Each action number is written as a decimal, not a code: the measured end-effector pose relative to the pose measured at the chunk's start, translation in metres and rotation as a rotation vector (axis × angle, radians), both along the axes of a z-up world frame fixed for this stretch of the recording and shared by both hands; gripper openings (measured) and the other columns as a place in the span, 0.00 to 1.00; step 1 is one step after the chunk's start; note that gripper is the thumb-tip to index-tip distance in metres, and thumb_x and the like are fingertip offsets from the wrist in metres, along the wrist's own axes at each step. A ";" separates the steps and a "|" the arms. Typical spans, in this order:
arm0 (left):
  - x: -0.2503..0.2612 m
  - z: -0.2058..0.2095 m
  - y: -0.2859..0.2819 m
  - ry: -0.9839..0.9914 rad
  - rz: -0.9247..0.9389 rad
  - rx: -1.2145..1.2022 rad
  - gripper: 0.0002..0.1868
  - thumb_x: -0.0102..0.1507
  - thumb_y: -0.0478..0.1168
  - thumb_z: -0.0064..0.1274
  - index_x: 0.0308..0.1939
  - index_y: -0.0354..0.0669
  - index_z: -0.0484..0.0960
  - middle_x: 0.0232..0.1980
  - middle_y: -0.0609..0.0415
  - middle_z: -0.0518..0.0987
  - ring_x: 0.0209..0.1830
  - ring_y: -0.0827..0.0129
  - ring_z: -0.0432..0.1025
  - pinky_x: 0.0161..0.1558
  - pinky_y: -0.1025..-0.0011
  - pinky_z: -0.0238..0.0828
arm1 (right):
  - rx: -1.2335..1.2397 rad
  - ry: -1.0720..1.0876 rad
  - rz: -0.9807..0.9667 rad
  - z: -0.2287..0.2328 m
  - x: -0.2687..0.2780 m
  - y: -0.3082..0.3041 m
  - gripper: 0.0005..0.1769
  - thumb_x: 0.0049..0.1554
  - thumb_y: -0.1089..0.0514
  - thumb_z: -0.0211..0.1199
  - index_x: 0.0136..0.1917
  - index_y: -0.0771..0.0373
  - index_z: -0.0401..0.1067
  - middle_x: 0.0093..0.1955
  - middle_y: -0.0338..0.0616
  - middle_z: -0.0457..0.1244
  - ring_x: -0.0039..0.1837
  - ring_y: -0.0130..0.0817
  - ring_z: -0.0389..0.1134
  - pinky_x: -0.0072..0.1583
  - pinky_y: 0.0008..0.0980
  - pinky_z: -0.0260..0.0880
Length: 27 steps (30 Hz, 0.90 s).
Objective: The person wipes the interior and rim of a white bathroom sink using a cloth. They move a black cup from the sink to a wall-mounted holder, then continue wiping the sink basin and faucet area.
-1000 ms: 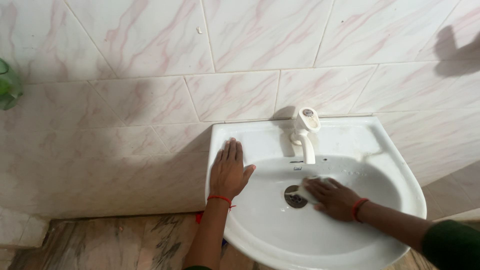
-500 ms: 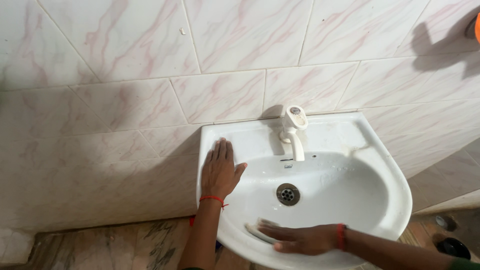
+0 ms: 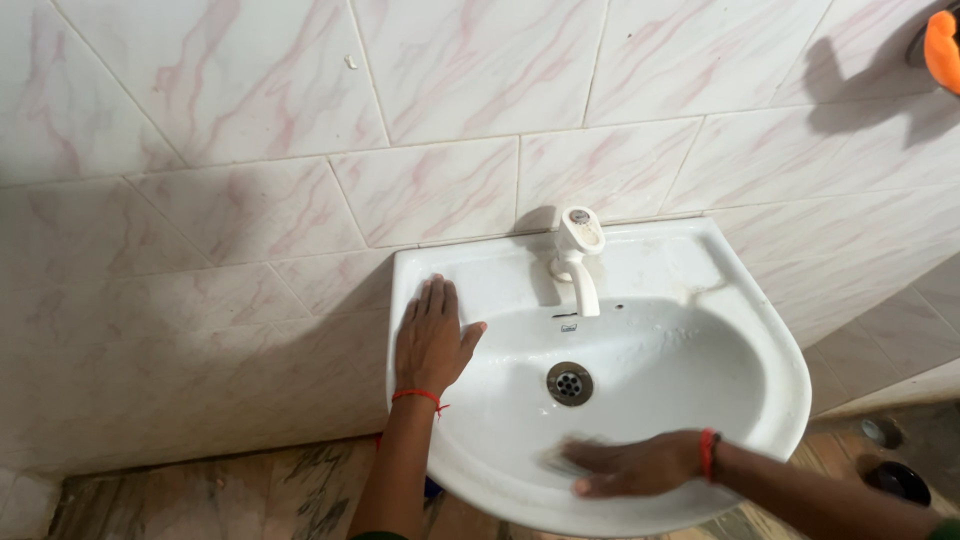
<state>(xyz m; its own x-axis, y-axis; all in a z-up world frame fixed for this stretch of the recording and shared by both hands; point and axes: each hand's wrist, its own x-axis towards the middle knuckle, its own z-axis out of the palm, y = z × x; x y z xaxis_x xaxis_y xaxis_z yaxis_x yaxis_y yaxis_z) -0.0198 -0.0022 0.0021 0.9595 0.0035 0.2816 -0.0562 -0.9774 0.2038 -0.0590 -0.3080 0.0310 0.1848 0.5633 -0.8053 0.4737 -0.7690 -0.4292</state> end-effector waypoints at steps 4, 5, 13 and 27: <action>-0.003 0.000 0.004 -0.021 0.001 0.005 0.43 0.64 0.59 0.53 0.69 0.27 0.63 0.75 0.36 0.62 0.77 0.50 0.55 0.73 0.59 0.51 | 0.038 -0.045 0.031 0.006 -0.007 -0.013 0.49 0.55 0.20 0.28 0.84 0.35 0.43 0.88 0.29 0.38 0.86 0.35 0.35 0.81 0.40 0.33; -0.002 0.000 0.003 -0.035 -0.005 0.012 0.43 0.64 0.59 0.53 0.69 0.27 0.63 0.75 0.36 0.62 0.77 0.50 0.55 0.74 0.60 0.51 | -0.036 -0.034 0.083 0.005 0.003 -0.025 0.48 0.57 0.21 0.29 0.84 0.38 0.39 0.89 0.31 0.34 0.87 0.36 0.33 0.81 0.42 0.32; -0.002 -0.002 0.003 0.010 0.005 0.012 0.43 0.64 0.59 0.52 0.70 0.28 0.62 0.76 0.36 0.61 0.77 0.50 0.55 0.73 0.60 0.50 | -0.407 -0.465 0.158 -0.019 0.047 -0.058 0.48 0.64 0.24 0.36 0.87 0.44 0.29 0.88 0.56 0.23 0.87 0.48 0.18 0.84 0.46 0.25; 0.002 -0.005 -0.001 0.031 0.048 0.063 0.46 0.64 0.63 0.49 0.72 0.28 0.59 0.77 0.37 0.58 0.78 0.52 0.52 0.74 0.60 0.47 | -0.382 -0.789 0.194 -0.029 0.063 -0.064 0.47 0.69 0.33 0.39 0.85 0.65 0.28 0.87 0.56 0.23 0.87 0.48 0.23 0.81 0.46 0.24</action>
